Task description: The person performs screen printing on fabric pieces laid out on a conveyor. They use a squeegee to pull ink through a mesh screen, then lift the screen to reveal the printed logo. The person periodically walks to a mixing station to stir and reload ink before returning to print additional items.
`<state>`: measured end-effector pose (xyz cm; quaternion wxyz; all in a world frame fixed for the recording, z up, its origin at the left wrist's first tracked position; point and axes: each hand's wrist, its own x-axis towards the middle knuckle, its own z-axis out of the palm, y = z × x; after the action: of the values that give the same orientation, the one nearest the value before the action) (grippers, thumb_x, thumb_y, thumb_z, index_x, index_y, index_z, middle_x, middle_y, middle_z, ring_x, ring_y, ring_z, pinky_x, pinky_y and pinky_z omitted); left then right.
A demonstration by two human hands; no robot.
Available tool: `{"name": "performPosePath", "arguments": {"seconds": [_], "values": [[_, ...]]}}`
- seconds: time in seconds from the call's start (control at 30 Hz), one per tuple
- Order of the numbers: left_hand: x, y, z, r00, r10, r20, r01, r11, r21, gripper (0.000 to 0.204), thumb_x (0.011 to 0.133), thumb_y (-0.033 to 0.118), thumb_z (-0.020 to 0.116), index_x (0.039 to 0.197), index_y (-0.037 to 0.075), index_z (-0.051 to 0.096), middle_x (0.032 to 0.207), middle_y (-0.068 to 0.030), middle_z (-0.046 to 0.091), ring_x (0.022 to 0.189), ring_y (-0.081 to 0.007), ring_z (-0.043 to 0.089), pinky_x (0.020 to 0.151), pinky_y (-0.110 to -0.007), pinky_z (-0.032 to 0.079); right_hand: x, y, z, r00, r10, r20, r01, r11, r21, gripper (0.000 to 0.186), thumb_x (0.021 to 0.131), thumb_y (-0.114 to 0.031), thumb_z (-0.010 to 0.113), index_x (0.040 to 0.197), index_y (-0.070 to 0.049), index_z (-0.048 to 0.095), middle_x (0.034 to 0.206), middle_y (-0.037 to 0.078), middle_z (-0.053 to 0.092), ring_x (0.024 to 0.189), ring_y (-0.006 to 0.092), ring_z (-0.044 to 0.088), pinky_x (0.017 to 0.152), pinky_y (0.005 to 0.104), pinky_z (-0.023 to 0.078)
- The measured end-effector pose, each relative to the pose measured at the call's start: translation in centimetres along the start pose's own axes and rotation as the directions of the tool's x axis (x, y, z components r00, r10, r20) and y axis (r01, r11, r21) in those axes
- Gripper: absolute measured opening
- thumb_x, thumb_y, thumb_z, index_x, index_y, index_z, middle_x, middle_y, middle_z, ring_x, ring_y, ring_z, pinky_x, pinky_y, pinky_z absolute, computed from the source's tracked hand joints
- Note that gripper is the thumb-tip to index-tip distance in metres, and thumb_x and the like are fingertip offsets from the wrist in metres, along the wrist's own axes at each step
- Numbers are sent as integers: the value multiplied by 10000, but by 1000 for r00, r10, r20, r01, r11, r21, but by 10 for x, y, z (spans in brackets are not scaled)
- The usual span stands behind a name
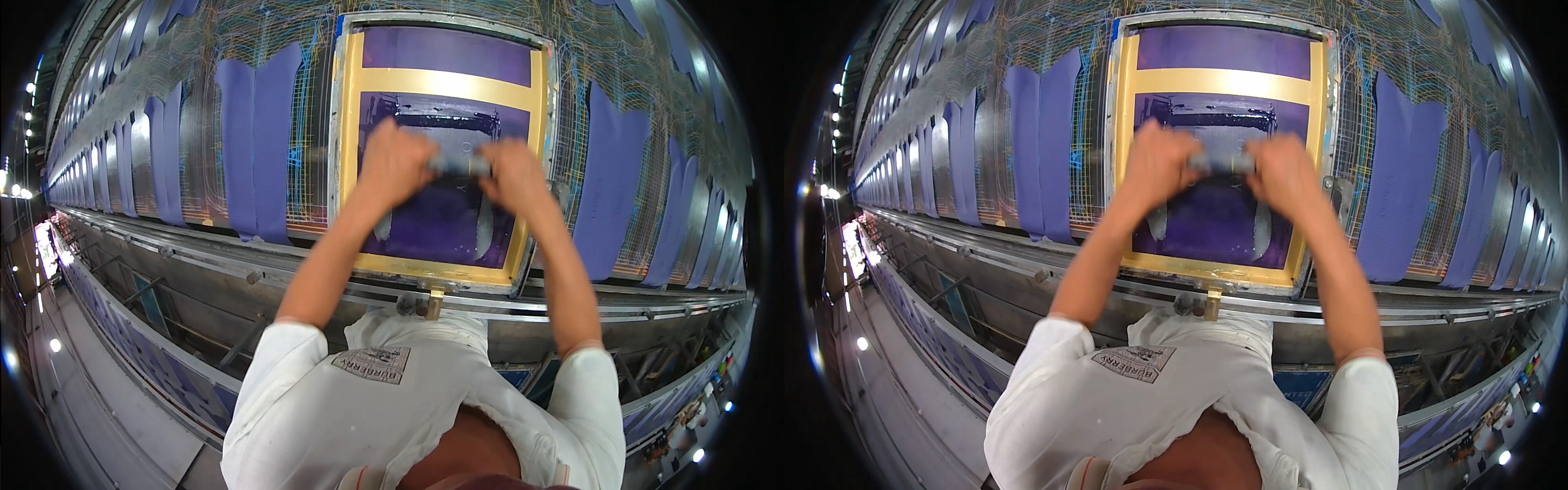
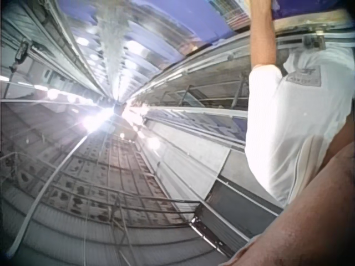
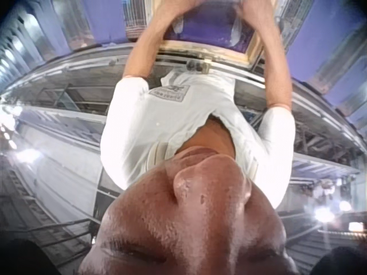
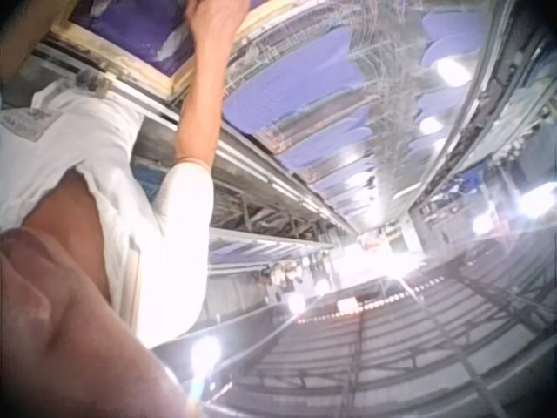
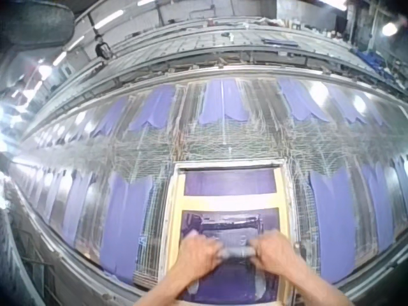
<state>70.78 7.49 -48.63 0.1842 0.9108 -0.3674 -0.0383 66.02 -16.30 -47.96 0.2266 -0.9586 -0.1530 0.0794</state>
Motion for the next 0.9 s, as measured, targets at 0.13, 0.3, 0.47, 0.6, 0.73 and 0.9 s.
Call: {"name": "performPosePath", "arguments": {"seconds": [0.13, 0.3, 0.47, 0.6, 0.73, 0.9], "values": [[-77, 45, 7, 997, -21, 76, 27, 997, -77, 299, 631, 240, 883, 836, 165, 678, 798, -17, 669, 773, -218, 652, 765, -407, 424, -77, -42, 19, 992, -12, 122, -3, 992, 124, 395, 632, -77, 847, 994, -91, 690, 856, 108, 674, 888, 320, 644, 816, 431, 487], [-4, 7, -13, 999, 33, 28, -33, 999, 15, 255, 691, 324, 856, 802, 148, 709, 785, -55, 711, 766, -251, 689, 767, -422, 454, -6, -6, -11, 998, -54, 14, 54, 998, -22, 258, 703, -147, 829, 913, -84, 694, 817, 132, 687, 820, 345, 669, 758, 457, 510], [75, -44, -15, 1000, 0, 20, -1, 998, 59, 296, 698, 395, 863, 821, 162, 727, 703, -66, 687, 726, -297, 673, 708, -427, 445, 76, 27, -37, 994, 75, 79, -81, 994, 74, 262, 759, -224, 832, 939, -68, 723, 789, 189, 690, 769, 405, 663, 702, 478, 523], [57, -37, -4, 1000, 2, 11, -3, 1000, 24, 295, 696, 390, 862, 818, 159, 725, 720, -60, 693, 727, -286, 678, 727, -430, 458, 62, 22, -27, 994, 87, 61, -91, 994, 62, 256, 769, -207, 823, 968, -80, 722, 798, 193, 684, 782, 409, 662, 703, 487, 523], [-30, 19, -2, 999, 4, 48, -6, 999, 37, 285, 651, 325, 880, 789, 152, 700, 741, -50, 689, 737, -246, 678, 756, -387, 462, -28, -21, 7, 998, 8, 64, -6, 1000, -23, 341, 698, -114, 827, 1015, -82, 706, 870, 134, 677, 876, 347, 649, 805, 433, 502], [-95, 58, 7, 998, -7, 66, 11, 998, -67, 304, 654, 307, 874, 804, 146, 665, 823, -36, 696, 779, -230, 672, 763, -389, 437, -87, -52, 21, 999, -7, 43, 2, 995, 103, 274, 683, -137, 835, 867, -89, 638, 829, 96, 664, 850, 317, 649, 773, 436, 488]]}}
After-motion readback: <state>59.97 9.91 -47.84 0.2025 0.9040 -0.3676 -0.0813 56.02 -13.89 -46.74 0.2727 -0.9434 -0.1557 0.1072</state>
